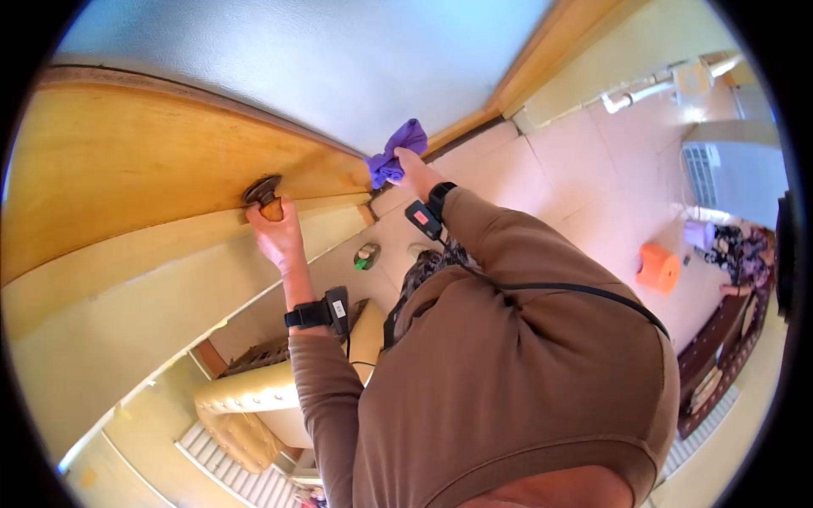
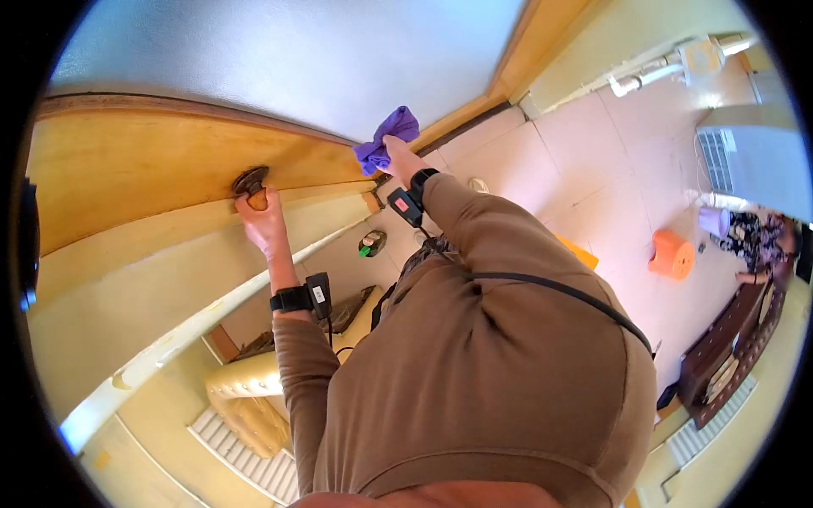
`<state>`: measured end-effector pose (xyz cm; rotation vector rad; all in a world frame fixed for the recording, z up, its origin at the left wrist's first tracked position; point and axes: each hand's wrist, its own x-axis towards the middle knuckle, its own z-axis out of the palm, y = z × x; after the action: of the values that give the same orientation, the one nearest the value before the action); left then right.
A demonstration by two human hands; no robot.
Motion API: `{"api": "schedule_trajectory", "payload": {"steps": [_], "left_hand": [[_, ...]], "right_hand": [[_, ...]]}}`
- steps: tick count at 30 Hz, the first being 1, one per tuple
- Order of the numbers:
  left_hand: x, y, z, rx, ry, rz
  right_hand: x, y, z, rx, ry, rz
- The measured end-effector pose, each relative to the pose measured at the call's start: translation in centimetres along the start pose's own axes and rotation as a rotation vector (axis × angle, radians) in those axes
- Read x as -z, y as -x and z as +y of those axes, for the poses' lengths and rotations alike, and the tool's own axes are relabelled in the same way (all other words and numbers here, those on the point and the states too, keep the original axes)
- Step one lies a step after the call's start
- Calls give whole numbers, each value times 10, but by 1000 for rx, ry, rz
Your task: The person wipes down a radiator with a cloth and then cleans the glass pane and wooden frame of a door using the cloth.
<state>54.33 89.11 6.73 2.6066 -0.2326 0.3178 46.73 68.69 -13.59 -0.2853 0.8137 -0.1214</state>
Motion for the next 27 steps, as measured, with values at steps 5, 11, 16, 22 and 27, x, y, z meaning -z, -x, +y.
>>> {"api": "schedule_trajectory", "payload": {"steps": [5, 11, 16, 22, 27], "left_hand": [[-7, -5, -14, 30, 155, -82], [-14, -11, -29, 49, 198, -84], [-4, -9, -12, 150, 182, -145], [10, -10, 0, 191, 139, -310], [25, -13, 19, 281, 7, -468]], "right_hand": [[79, 37, -3, 158, -154, -32], [160, 86, -53, 84, -177, 314], [213, 76, -75, 114, -312, 403], [221, 65, -90, 46, -332, 476], [235, 42, -89, 152, -374, 457]]}}
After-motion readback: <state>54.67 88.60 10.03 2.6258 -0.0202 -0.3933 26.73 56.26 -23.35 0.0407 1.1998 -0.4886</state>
